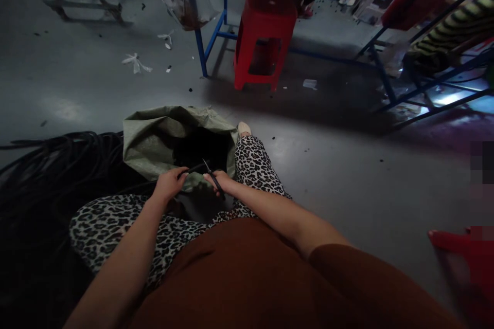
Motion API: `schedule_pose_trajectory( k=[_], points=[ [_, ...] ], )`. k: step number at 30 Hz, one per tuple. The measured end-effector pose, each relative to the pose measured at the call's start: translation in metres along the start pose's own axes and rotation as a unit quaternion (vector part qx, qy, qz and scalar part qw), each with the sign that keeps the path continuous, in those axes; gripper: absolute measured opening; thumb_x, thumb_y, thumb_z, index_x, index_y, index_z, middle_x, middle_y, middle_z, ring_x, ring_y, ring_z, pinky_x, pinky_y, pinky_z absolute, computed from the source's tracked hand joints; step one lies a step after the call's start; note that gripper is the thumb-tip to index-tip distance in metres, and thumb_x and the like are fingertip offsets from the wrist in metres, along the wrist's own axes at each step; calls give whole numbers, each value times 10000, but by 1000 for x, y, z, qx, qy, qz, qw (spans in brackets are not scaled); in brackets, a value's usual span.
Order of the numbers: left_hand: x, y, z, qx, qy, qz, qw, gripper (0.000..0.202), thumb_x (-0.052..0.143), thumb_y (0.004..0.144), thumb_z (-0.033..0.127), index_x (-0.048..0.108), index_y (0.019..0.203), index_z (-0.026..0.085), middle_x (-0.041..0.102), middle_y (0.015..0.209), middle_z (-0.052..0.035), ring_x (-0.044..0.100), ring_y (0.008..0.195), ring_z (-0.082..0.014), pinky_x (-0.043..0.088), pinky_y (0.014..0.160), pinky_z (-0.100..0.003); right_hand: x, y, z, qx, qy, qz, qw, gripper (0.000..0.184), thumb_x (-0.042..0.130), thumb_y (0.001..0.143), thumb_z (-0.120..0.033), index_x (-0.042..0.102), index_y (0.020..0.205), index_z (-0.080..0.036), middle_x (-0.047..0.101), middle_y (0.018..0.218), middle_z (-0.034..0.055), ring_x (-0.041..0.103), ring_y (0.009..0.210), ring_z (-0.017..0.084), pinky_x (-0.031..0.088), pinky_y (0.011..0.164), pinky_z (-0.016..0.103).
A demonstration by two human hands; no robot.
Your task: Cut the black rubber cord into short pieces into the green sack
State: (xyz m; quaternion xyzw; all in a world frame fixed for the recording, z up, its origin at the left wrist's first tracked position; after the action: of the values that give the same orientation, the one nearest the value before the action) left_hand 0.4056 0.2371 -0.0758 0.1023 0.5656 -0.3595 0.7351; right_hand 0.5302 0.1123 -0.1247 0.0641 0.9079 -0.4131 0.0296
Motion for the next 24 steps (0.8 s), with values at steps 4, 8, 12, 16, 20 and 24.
schedule_pose_trajectory(
  k=[4, 8, 12, 16, 20, 24],
  points=[
    [-9, -1, -4, -16, 22, 23, 999, 395, 469, 861, 328, 607, 1205, 190, 689, 1122, -88, 626, 1028, -236, 447, 917, -340, -3, 2, 1, 0, 15, 9, 1000, 298, 519, 930, -438, 562, 890, -146, 432, 403, -83, 436, 270, 70, 394, 281, 146],
    [-7, -1, -6, -23, 27, 0, 999, 367, 468, 858, 297, 624, 1177, 205, 698, 1104, -73, 630, 1022, -227, 440, 920, -326, -5, -1, -1, 5, 11, 18, 1000, 271, 521, 927, -402, 569, 851, -146, 431, 396, -79, 422, 263, 70, 393, 278, 151],
    [-4, -1, -5, -27, 38, -21, 999, 368, 445, 867, 302, 632, 1171, 212, 696, 1114, -68, 633, 1020, -229, 446, 902, -323, -6, -3, 1, 19, -10, 34, 999, 265, 540, 902, -372, 577, 778, -141, 413, 381, -75, 404, 253, 74, 372, 267, 158],
    [-2, -1, -5, -34, 54, -40, 997, 380, 421, 876, 315, 632, 1177, 217, 704, 1091, -75, 642, 1001, -239, 452, 881, -334, -6, 1, 6, 27, -32, 36, 998, 260, 550, 889, -365, 589, 765, -139, 421, 384, -67, 420, 256, 89, 352, 267, 169],
    [-2, -1, -6, -42, 59, -42, 997, 380, 422, 874, 316, 632, 1176, 221, 705, 1087, -78, 641, 1004, -248, 449, 877, -343, -7, 0, 7, 31, -37, 37, 998, 242, 564, 878, -351, 598, 770, -137, 415, 384, -69, 402, 258, 78, 350, 286, 164],
    [-1, -1, -7, -42, 59, -41, 997, 381, 419, 875, 318, 631, 1177, 223, 702, 1097, -77, 638, 1012, -251, 445, 887, -350, -6, -3, 6, 34, -30, 35, 998, 244, 567, 875, -343, 582, 740, -141, 385, 371, -77, 379, 260, 69, 335, 292, 155]
  ],
)
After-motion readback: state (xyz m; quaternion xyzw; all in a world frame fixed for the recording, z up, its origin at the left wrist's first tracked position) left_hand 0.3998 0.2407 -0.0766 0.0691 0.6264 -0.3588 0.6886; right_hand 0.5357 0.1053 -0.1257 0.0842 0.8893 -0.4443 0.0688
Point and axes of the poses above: each hand's wrist, its own y-axis towards the middle knuckle, its own x-axis out of the palm, z = x × y, the point moved 9 cm from there along y, towards the middle knuckle
